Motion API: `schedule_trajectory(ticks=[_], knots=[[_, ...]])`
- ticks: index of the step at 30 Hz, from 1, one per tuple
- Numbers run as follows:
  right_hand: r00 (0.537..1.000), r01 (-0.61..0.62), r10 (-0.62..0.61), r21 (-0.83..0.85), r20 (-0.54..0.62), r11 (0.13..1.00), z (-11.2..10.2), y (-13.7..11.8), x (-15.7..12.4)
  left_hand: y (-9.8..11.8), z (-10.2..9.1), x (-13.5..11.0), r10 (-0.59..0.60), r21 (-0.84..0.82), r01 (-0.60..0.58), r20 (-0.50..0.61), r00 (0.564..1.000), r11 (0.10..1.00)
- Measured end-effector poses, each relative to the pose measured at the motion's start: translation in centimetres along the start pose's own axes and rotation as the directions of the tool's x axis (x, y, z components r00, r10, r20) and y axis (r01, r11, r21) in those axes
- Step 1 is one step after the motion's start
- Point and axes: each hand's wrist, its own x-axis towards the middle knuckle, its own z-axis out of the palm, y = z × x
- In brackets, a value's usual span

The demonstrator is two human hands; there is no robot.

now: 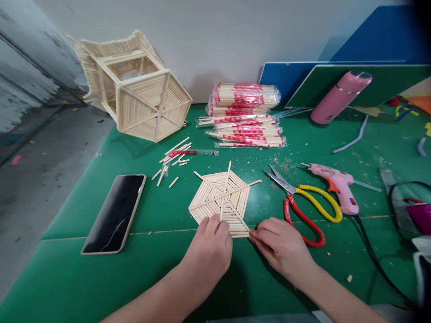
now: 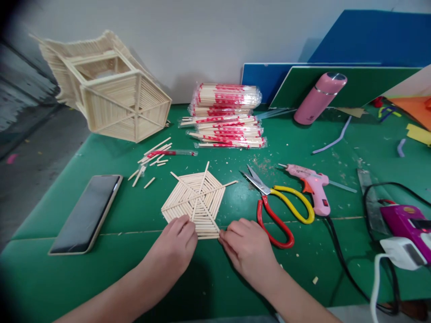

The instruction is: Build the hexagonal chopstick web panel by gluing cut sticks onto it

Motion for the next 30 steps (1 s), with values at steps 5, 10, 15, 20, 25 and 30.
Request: schedule_trajectory(ticks=[5, 10, 15, 20, 25, 30], knots=[[1.0, -0.01, 0.01, 0.005, -0.003, 1.0, 0.1, 0.0, -0.3, -0.9, 0.1, -1.7, -0.119, -0.334, 0.103, -0.029, 0.992, 0.937], [1.0, 0.008, -0.008, 0.002, -0.005, 1.0, 0.1, 0.1, -0.3, -1.2, 0.5, -2.4, -0.135, -0.41, 0.047, -0.189, 0.973, 0.911], [1.0, 0.014, -0.014, -0.02, -0.001, 1.0, 0.1, 0.1, -0.3, -0.5, 0.8, -0.2, 0.014, -0.33, -0.067, -0.16, 0.987, 0.942], [1.0, 0.009, -0.009, -0.031, 0.006, 0.999, 0.2, 0.1, -0.4, 0.1, 1.9, 0.6, 0.095, -0.181, -0.128, -0.179, 0.979, 0.975], [1.0, -0.001, 0.001, -0.016, 0.002, 1.0, 0.2, 0.1, -0.4, -0.3, 2.2, -1.0, -0.013, -0.176, -0.015, -0.159, 0.987, 0.984], [1.0, -0.008, 0.008, -0.001, 0.002, 1.0, 0.2, 0.1, -0.4, -0.3, 1.5, -1.6, -0.099, -0.079, 0.09, -0.111, 0.989, 0.993]])
